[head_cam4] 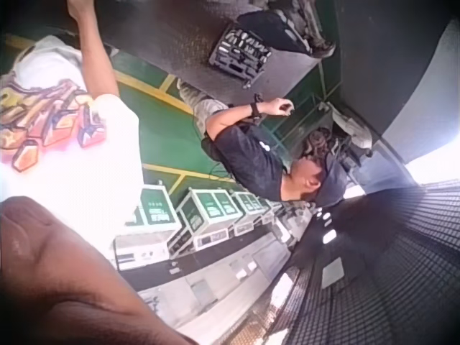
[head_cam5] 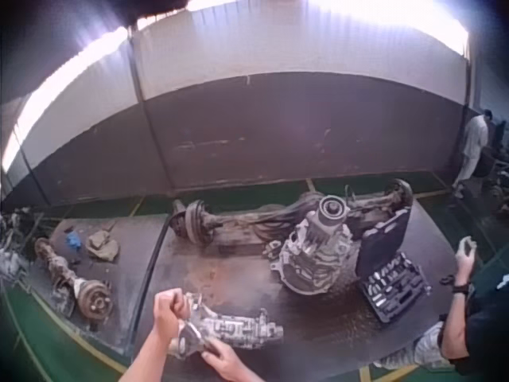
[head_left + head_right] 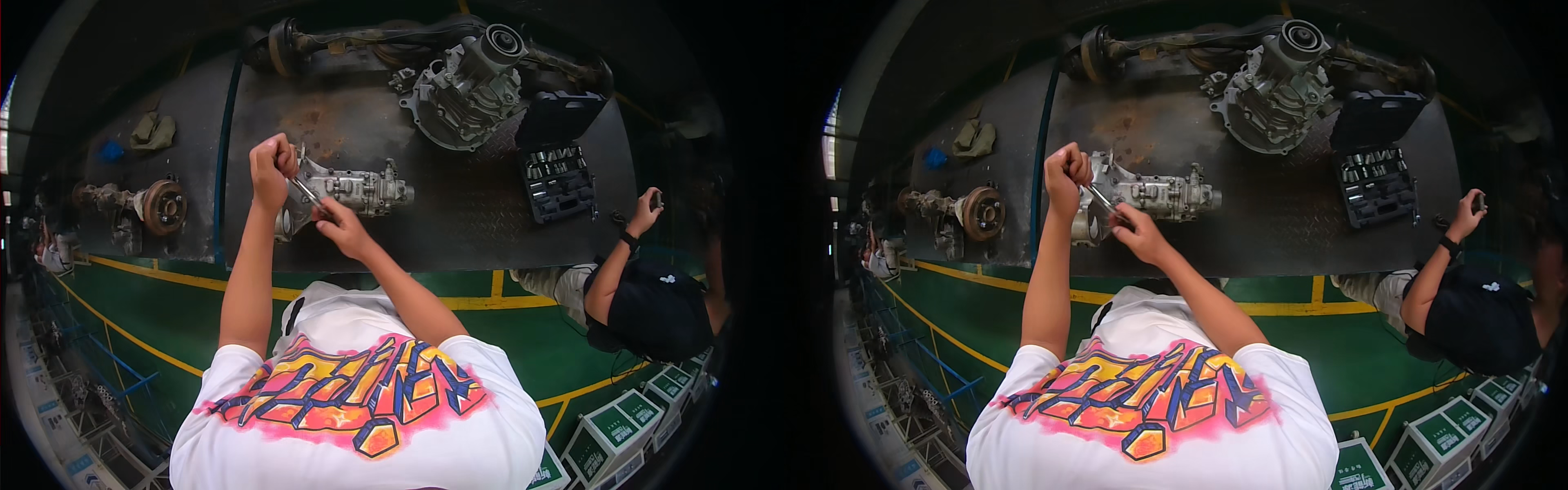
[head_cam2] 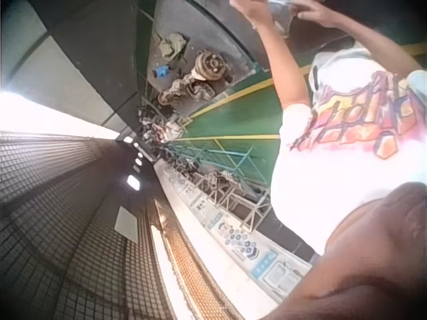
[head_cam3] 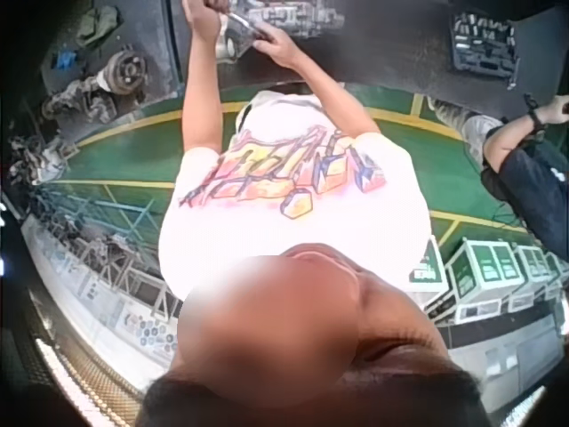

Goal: The person uses a speed handle and a wrench to loosen and remove bolts from a mechanical assembly on a workbench.

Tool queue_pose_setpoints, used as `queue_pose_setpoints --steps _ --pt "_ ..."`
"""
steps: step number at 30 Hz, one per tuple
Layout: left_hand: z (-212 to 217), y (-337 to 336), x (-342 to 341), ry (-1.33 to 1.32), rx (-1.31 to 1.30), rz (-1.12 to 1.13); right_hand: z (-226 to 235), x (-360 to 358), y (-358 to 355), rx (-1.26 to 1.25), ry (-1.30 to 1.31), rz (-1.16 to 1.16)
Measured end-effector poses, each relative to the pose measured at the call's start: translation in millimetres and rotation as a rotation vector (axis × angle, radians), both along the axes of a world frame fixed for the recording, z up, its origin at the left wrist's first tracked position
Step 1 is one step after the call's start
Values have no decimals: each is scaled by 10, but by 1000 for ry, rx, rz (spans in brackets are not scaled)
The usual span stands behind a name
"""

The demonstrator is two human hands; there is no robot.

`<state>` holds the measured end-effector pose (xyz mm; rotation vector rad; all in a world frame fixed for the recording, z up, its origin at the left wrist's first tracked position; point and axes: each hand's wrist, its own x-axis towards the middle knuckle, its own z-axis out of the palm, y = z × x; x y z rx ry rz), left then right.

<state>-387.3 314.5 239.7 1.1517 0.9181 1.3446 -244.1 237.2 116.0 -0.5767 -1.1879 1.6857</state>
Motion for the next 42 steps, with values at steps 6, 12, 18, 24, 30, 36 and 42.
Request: queue_pose_setpoints --steps 6,12,18,24,30,36,42 --pt "-42 -511 564 306 35 -106 -220 320 422 83 -357 -259" --pt "9 -651 546 311 112 -170 309 117 678 96 -444 -560" --pt "-87 -538 -111 -6 125 -133 552 -220 324 457 -576 -629" --pt "-229 -655 -434 -163 173 -155 328 -522 -35 493 -729 -806" --pt "-255 -865 -92 86 346 -143 210 -530 451 463 -740 -831" --pt "-111 -565 395 220 381 -223 254 -1052 479 183 -424 -744" --pt "-264 53 -260 -128 64 -97 120 -673 -8 345 -519 -573"
